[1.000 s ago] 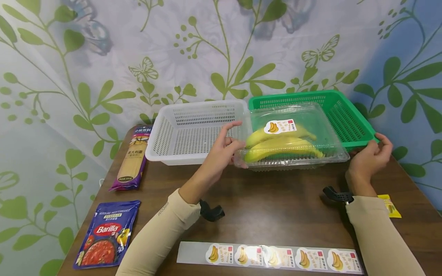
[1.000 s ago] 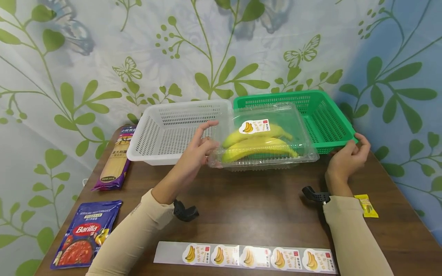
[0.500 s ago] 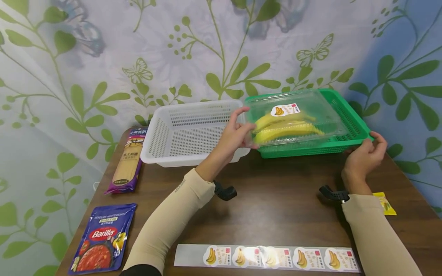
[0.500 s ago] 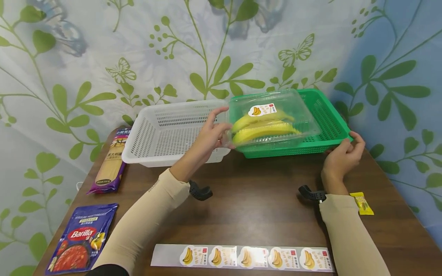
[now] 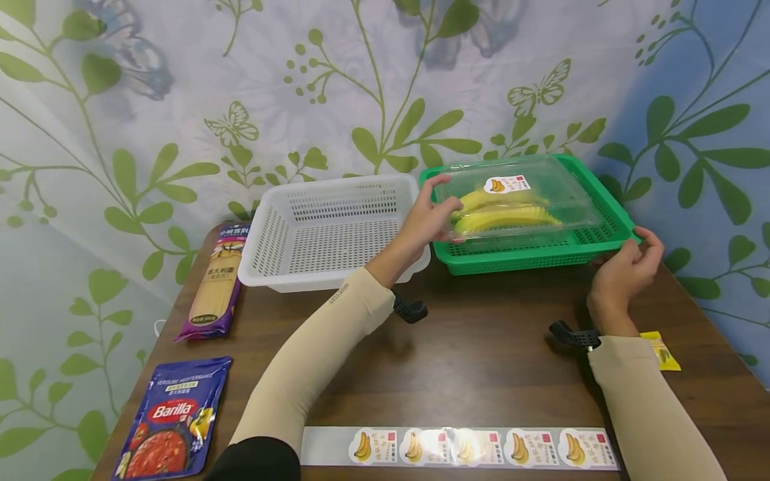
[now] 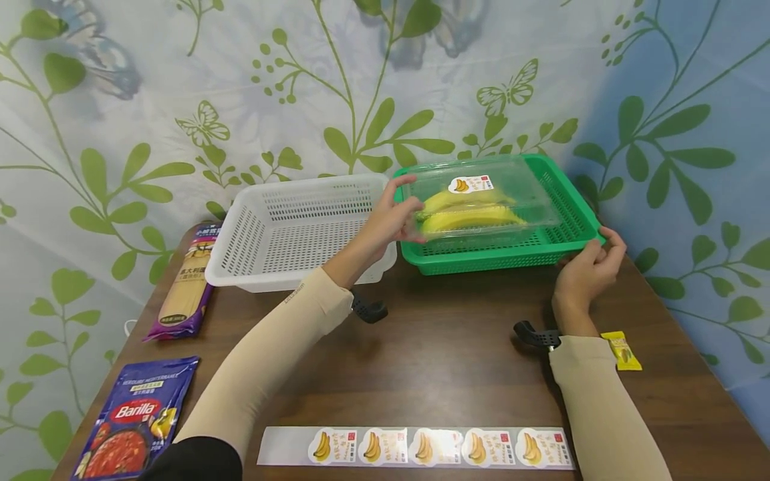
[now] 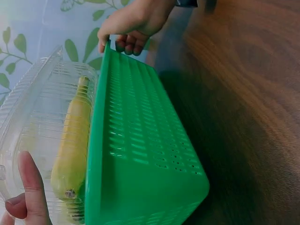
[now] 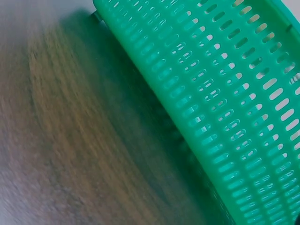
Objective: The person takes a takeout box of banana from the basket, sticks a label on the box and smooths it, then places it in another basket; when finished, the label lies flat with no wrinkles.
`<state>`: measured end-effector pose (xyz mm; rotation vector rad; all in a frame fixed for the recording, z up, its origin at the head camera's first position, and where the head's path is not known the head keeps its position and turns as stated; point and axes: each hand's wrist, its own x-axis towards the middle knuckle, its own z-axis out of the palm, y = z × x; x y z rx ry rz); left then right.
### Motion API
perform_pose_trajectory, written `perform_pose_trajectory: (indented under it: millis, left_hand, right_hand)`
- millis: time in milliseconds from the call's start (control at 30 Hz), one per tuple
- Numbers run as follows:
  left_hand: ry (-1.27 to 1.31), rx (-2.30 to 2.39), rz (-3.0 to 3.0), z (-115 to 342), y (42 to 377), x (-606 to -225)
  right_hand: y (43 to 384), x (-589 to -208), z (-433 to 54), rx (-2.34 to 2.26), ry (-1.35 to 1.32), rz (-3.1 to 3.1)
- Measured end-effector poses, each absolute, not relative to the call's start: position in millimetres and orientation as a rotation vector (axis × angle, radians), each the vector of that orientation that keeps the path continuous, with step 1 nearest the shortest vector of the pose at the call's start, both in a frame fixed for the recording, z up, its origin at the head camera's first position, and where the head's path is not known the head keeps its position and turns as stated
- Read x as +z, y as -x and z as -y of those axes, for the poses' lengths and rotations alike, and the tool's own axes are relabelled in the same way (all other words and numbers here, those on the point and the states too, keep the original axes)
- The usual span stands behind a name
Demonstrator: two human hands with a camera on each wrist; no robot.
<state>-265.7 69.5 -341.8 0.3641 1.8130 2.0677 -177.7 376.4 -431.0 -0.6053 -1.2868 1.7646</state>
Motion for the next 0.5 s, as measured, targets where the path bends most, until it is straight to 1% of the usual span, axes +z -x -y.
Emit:
perform_pose_trajectory:
  millis: [233, 500]
  left_hand:
    - [-0.327, 2.032, -1.835, -87, 276, -346]
    - [-0.356, 1.970, -1.960, -105, 280, -354]
  right_hand:
    - [178, -431, -380, 1.767, 0.591, 1.309]
    - [180, -436, -381, 1.721, 0.598, 1.339]
